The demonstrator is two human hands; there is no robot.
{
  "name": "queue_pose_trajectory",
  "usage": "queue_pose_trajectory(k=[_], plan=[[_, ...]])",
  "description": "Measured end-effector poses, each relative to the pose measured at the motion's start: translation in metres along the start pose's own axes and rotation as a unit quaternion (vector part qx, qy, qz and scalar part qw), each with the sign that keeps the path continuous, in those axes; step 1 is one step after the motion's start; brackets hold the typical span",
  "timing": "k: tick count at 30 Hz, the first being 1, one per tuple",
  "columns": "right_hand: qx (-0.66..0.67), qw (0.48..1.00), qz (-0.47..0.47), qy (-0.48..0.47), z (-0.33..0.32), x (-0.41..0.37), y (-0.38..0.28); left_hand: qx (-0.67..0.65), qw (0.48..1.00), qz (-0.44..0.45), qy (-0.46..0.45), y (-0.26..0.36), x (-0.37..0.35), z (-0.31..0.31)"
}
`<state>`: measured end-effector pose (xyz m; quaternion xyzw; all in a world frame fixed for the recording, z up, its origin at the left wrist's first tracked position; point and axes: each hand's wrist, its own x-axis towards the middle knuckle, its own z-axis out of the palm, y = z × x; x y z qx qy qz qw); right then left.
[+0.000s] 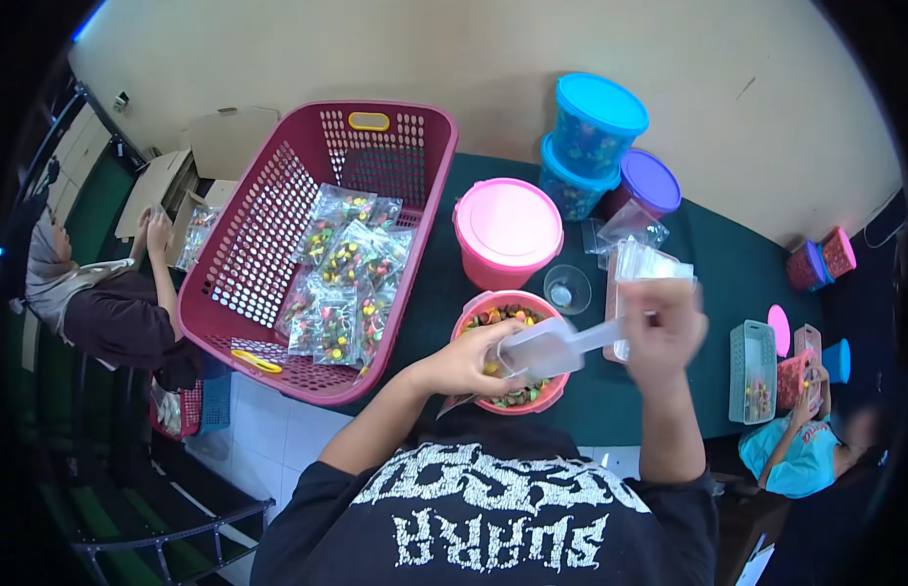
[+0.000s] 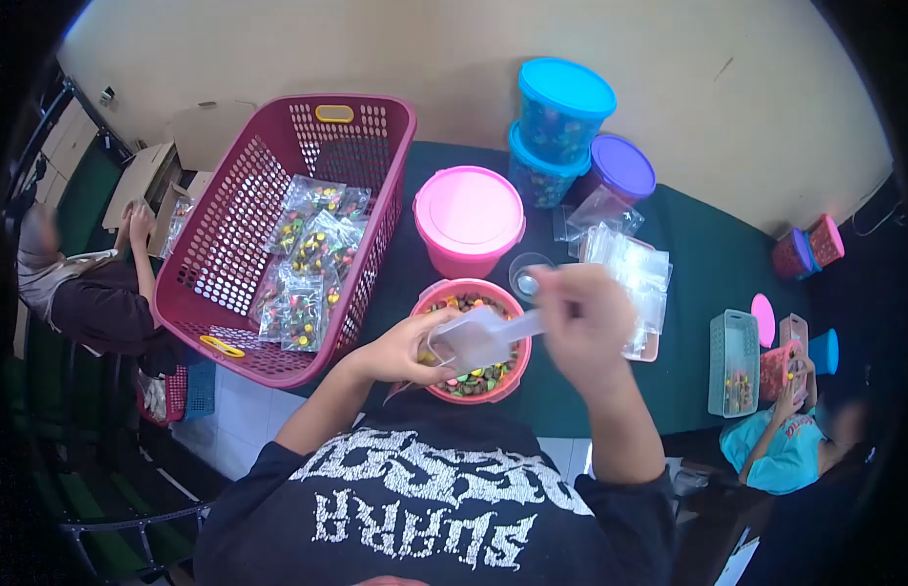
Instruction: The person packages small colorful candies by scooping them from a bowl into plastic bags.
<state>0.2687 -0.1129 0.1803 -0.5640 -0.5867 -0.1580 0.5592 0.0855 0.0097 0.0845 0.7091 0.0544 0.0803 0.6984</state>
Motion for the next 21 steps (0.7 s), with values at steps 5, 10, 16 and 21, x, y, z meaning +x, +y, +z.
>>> queue_pose_trajectory(k=[5, 10, 16, 21], plan=[[-0.077, 0.995, 0.058, -0.024, -0.012, -0.029, 0.030, 0.084, 0.984, -0.049, 0.147, -0.035, -0.023, -0.017], [-0.131, 0.975, 0.088, -0.157, 0.022, -0.111, 0.074, 0.113, 0.947, -0.093, 0.285, -0.061, -0.035, -0.008], [-0.153, 0.941, 0.216, -0.209, 0.024, -0.150, 0.076, 0.213, 0.906, -0.129, 0.343, -0.077, -0.038, -0.010], [-0.243, 0.892, 0.221, -0.311, 0.013, -0.156, 0.074, 0.323, 0.869, -0.122, 0.355, -0.103, -0.037, -0.008]])
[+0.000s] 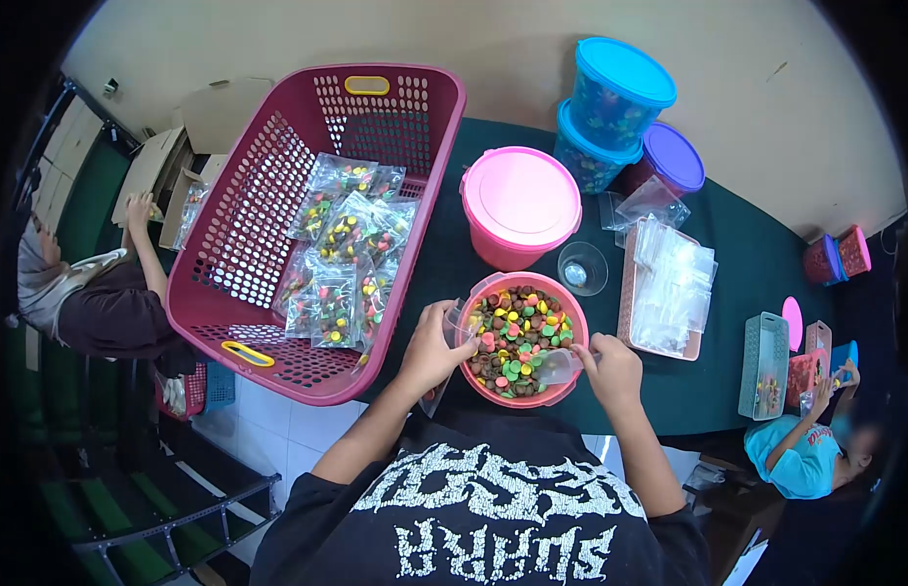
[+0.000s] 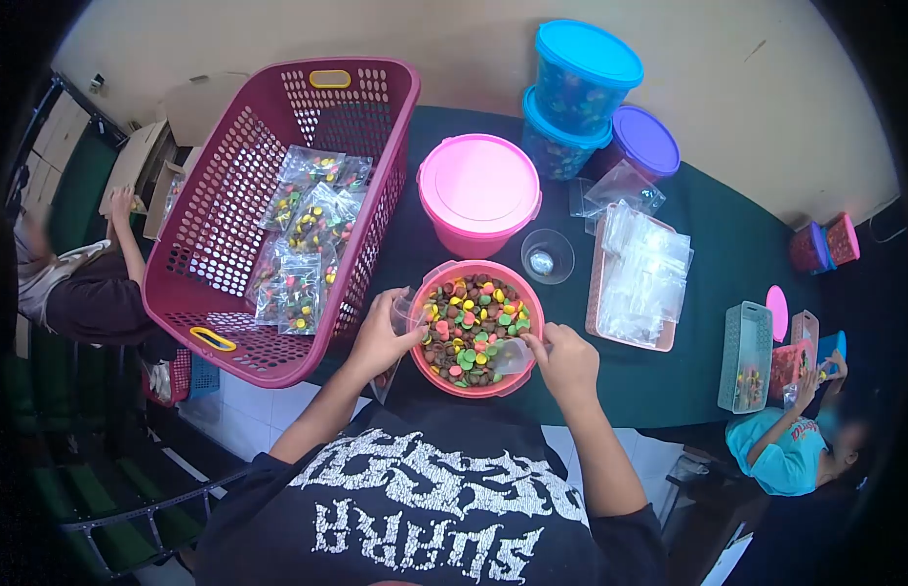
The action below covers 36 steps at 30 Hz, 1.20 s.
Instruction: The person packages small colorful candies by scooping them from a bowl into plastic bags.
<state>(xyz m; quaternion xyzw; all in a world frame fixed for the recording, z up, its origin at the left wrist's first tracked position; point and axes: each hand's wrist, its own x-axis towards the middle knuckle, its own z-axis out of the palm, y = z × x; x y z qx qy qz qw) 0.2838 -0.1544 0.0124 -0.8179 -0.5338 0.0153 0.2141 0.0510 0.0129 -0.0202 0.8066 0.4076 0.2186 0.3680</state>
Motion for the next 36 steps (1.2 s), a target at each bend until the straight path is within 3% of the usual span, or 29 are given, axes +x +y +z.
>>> queue_pose_trajectory(k=[2, 4, 7, 12, 16, 22, 26, 28, 32, 34, 36], plan=[[-0.021, 0.999, 0.021, -0.033, -0.007, -0.004, -0.004, -0.019, 0.999, -0.032, -0.016, 0.001, 0.000, 0.000], [-0.045, 0.996, 0.041, -0.064, -0.011, -0.009, -0.006, -0.214, 0.958, -0.160, -0.098, 0.012, 0.004, -0.005], [-0.026, 0.995, 0.063, -0.078, -0.012, -0.019, -0.007, -0.220, 0.965, -0.118, -0.085, 0.013, 0.005, -0.003], [0.031, 0.987, 0.156, -0.021, -0.009, -0.026, -0.009, -0.251, 0.956, -0.110, -0.105, 0.017, 0.006, -0.005], [0.044, 0.989, 0.144, -0.007, 0.002, -0.032, -0.013, -0.314, 0.932, -0.112, -0.143, 0.028, 0.005, -0.010], [0.190, 0.963, 0.191, -0.007, 0.012, -0.033, -0.005, -0.270, 0.945, -0.079, -0.167, 0.031, 0.006, -0.011], [0.122, 0.975, 0.186, -0.017, 0.015, -0.039, -0.014, -0.274, 0.940, -0.073, -0.191, 0.033, 0.004, -0.013], [0.074, 0.992, 0.096, -0.042, 0.014, -0.042, -0.022, -0.268, 0.945, -0.037, -0.183, 0.032, 0.002, -0.011], [0.101, 0.991, 0.083, -0.023, 0.016, -0.042, -0.026, -0.182, 0.968, 0.002, -0.171, 0.021, 0.005, -0.010], [0.114, 0.989, 0.094, -0.028, 0.016, -0.042, -0.026, -0.236, 0.948, -0.076, -0.202, 0.028, 0.004, -0.017], [0.125, 0.986, 0.106, -0.032, 0.015, -0.041, -0.023, -0.244, 0.944, -0.091, -0.202, 0.031, 0.003, -0.019]])
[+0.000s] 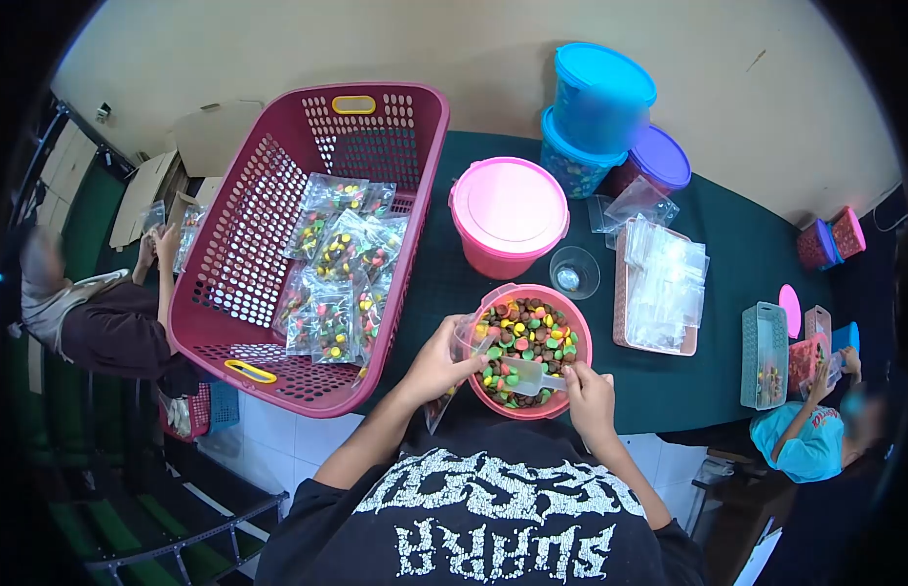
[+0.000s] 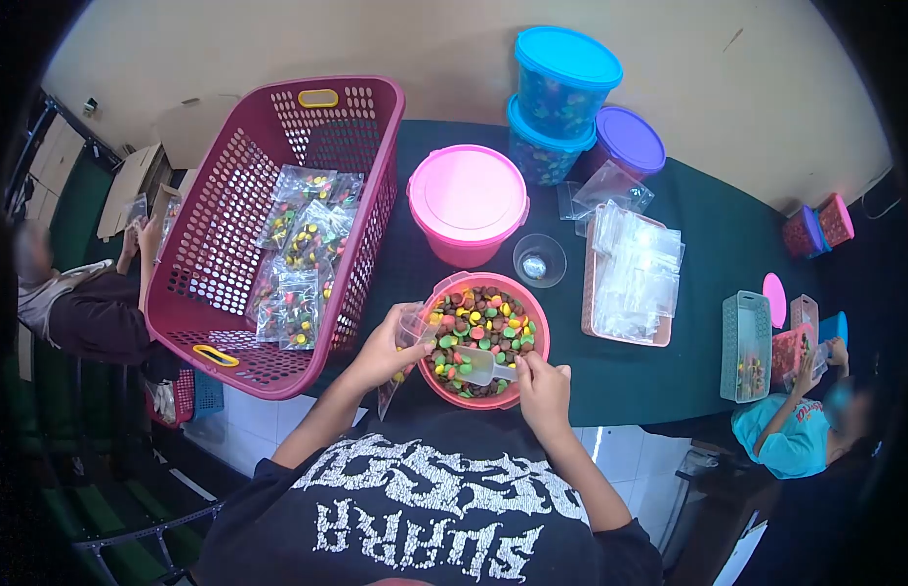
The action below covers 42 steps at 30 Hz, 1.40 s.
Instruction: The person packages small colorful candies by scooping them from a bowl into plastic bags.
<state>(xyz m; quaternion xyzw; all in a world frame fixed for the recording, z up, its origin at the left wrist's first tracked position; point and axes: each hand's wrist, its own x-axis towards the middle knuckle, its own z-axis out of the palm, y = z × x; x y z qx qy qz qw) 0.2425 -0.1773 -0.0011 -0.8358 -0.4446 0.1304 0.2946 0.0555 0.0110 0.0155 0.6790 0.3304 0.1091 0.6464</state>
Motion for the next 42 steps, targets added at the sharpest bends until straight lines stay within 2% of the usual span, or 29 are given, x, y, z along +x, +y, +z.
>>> queue_pose_trajectory(k=[3, 5, 7, 8, 10, 12, 16, 17, 18, 19, 20, 21, 22, 23, 24, 25, 27, 28, 30, 34, 35, 36, 38, 39, 40, 42], plan=[[0.056, 0.998, 0.033, 0.009, -0.001, 0.006, 0.006, 0.005, 1.000, -0.004, 0.007, -0.005, 0.001, -0.001], [0.139, 0.985, 0.106, -0.003, -0.005, 0.012, 0.012, 0.021, 1.000, 0.004, 0.013, -0.027, 0.005, -0.002], [0.167, 0.980, 0.107, 0.000, -0.009, 0.017, 0.017, 0.103, 0.988, 0.085, 0.073, -0.041, 0.008, 0.000], [0.194, 0.975, 0.110, 0.002, -0.012, 0.019, 0.019, 0.103, 0.988, 0.086, 0.072, -0.047, 0.006, 0.000], [0.218, 0.971, 0.099, 0.007, -0.025, 0.027, 0.016, 0.308, 0.929, 0.141, 0.147, -0.004, -0.007, 0.002], [0.216, 0.972, 0.090, 0.018, -0.040, 0.035, 0.007, 0.296, 0.927, 0.167, 0.155, 0.006, -0.008, 0.002], [0.186, 0.982, 0.038, -0.004, -0.076, 0.054, -0.027, 0.374, 0.892, 0.215, 0.132, 0.021, -0.011, 0.008], [0.188, 0.982, 0.032, 0.000, -0.084, 0.059, -0.038, 0.342, 0.911, 0.213, 0.088, 0.027, -0.012, 0.009], [0.118, 0.992, -0.014, -0.034, -0.091, 0.064, -0.050, 0.308, 0.928, 0.207, 0.045, 0.031, -0.013, 0.011], [0.047, 0.995, -0.058, -0.070, -0.098, 0.066, -0.061, 0.300, 0.927, 0.220, 0.040, 0.035, -0.013, 0.014], [0.049, 0.994, -0.059, -0.075, -0.104, 0.068, -0.073, 0.300, 0.928, 0.215, 0.042, 0.042, -0.014, 0.016], [-0.008, 0.977, -0.203, -0.061, -0.109, 0.071, -0.086, 0.199, 0.965, 0.169, -0.035, 0.050, -0.014, 0.017], [-0.064, 0.936, -0.344, -0.044, -0.116, 0.075, -0.097, 0.094, 0.982, 0.120, -0.109, 0.055, -0.012, 0.017], [-0.086, 0.906, -0.414, -0.036, -0.123, 0.081, -0.106, 0.020, 0.978, 0.150, -0.146, 0.049, -0.007, 0.018], [-0.105, 0.870, -0.480, -0.032, -0.131, 0.084, -0.114, 0.073, 0.960, 0.215, -0.163, 0.054, -0.003, 0.014], [-0.099, 0.871, -0.479, -0.039, -0.143, 0.084, -0.125, 0.011, 0.966, 0.162, -0.200, 0.060, -0.004, 0.010], [-0.140, 0.826, -0.546, -0.036, -0.168, 0.086, -0.144, -0.143, 0.950, 0.069, -0.270, 0.065, -0.004, 0.005], [-0.138, 0.824, -0.549, -0.039, -0.170, 0.085, -0.146, -0.145, 0.951, 0.069, -0.266, 0.065, -0.005, 0.006], [-0.108, 0.809, -0.572, -0.080, -0.173, 0.085, -0.149, -0.254, 0.902, 0.071, -0.341, 0.064, -0.005, 0.013], [-0.099, 0.799, -0.587, -0.080, -0.165, 0.081, -0.133, -0.251, 0.883, 0.080, -0.390, 0.060, 0.002, 0.033], [-0.105, 0.807, -0.578, -0.070, -0.180, 0.083, -0.129, -0.230, 0.896, 0.033, -0.380, 0.063, -0.001, 0.026], [-0.109, 0.818, -0.563, -0.035, -0.200, 0.085, -0.124, -0.240, 0.917, 0.071, -0.310, 0.068, -0.007, 0.030], [-0.139, 0.872, -0.464, 0.069, -0.218, 0.090, -0.098, -0.255, 0.919, 0.110, -0.280, 0.056, -0.006, 0.027], [-0.168, 0.908, -0.375, 0.082, -0.214, 0.093, -0.081, -0.258, 0.926, 0.146, -0.233, 0.046, -0.008, 0.026], [-0.194, 0.935, -0.282, 0.096, -0.197, 0.101, -0.057, -0.258, 0.927, 0.151, -0.227, 0.037, -0.011, 0.024], [-0.101, 0.990, -0.100, 0.022, -0.133, 0.133, 0.019, -0.364, 0.907, 0.169, -0.129, 0.025, -0.022, 0.020]])
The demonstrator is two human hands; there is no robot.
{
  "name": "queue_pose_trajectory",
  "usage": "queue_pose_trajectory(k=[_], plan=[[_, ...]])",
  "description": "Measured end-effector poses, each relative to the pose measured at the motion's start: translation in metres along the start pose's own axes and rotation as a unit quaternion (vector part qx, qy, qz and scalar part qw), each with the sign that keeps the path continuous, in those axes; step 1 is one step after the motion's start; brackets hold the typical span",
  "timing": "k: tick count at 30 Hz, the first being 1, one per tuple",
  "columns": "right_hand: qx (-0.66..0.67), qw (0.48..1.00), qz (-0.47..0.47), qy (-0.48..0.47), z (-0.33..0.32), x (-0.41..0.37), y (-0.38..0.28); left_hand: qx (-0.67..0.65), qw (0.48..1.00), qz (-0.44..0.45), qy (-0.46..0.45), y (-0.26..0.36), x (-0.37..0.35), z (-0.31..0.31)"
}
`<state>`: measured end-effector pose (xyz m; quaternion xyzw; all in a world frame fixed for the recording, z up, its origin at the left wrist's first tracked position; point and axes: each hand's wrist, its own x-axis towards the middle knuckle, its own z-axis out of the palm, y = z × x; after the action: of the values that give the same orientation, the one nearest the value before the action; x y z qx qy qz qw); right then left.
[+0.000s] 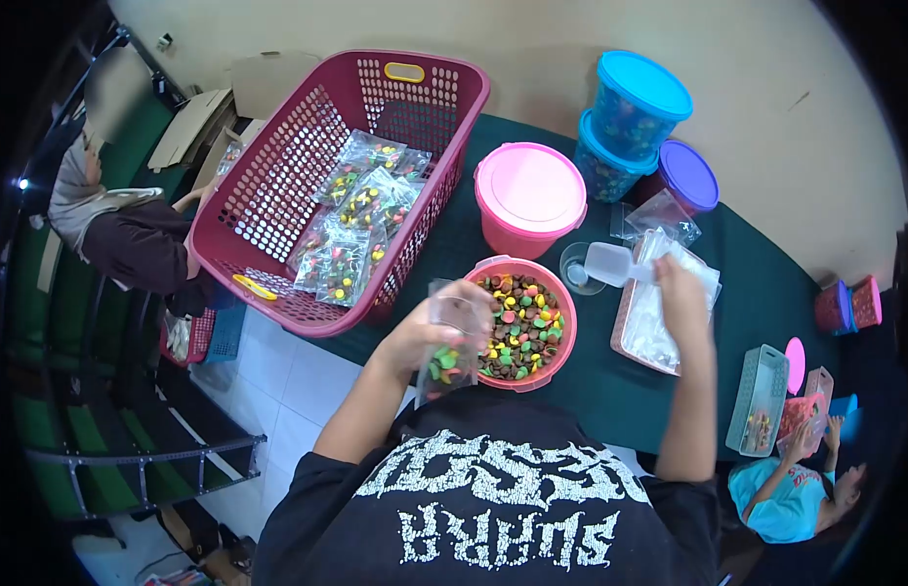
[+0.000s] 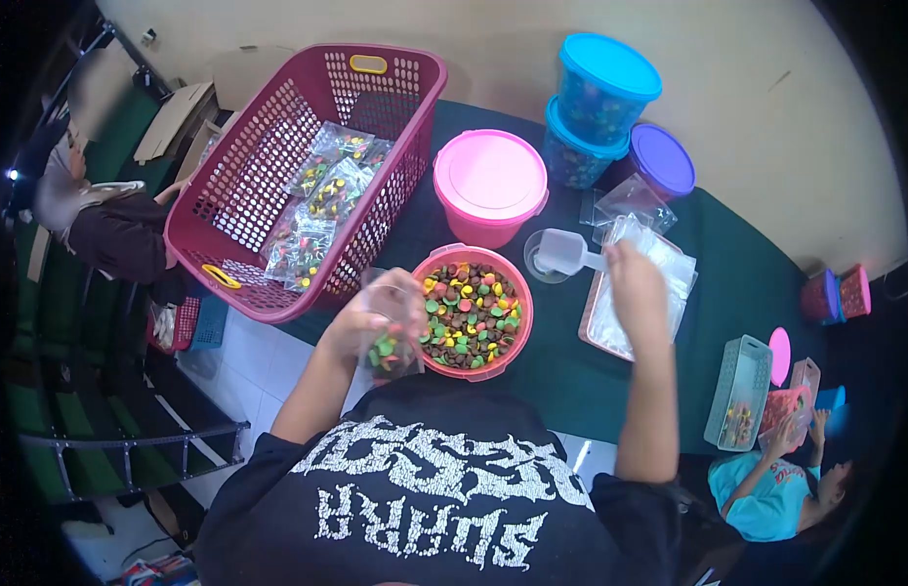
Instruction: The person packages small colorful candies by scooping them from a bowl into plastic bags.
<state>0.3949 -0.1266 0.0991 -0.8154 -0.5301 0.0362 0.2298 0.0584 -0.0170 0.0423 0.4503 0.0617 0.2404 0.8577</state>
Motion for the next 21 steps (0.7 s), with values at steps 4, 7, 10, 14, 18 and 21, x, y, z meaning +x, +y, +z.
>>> queue_pose_trajectory(k=[4, 7, 10, 14, 18, 21], plan=[[-0.018, 0.996, 0.087, -0.021, 0.139, -0.006, 0.072, -0.052, 0.986, 0.085, 0.131, -0.002, -0.009, 0.014], [0.018, 0.992, 0.124, -0.015, 0.183, -0.007, 0.094, -0.060, 0.977, 0.137, 0.150, -0.014, -0.013, 0.011], [0.052, 0.992, 0.115, -0.014, 0.197, -0.006, 0.108, -0.096, 0.974, 0.156, 0.135, -0.016, -0.013, 0.016], [0.036, 0.993, 0.106, -0.044, 0.200, -0.004, 0.112, -0.121, 0.968, 0.171, 0.135, -0.016, -0.014, 0.020], [-0.100, 0.977, 0.141, -0.126, 0.169, -0.003, 0.086, -0.141, 0.958, 0.184, 0.167, -0.012, -0.026, 0.017], [-0.027, 0.998, 0.049, -0.004, 0.151, 0.008, 0.062, -0.118, 0.967, 0.162, 0.158, -0.010, -0.033, 0.011]])
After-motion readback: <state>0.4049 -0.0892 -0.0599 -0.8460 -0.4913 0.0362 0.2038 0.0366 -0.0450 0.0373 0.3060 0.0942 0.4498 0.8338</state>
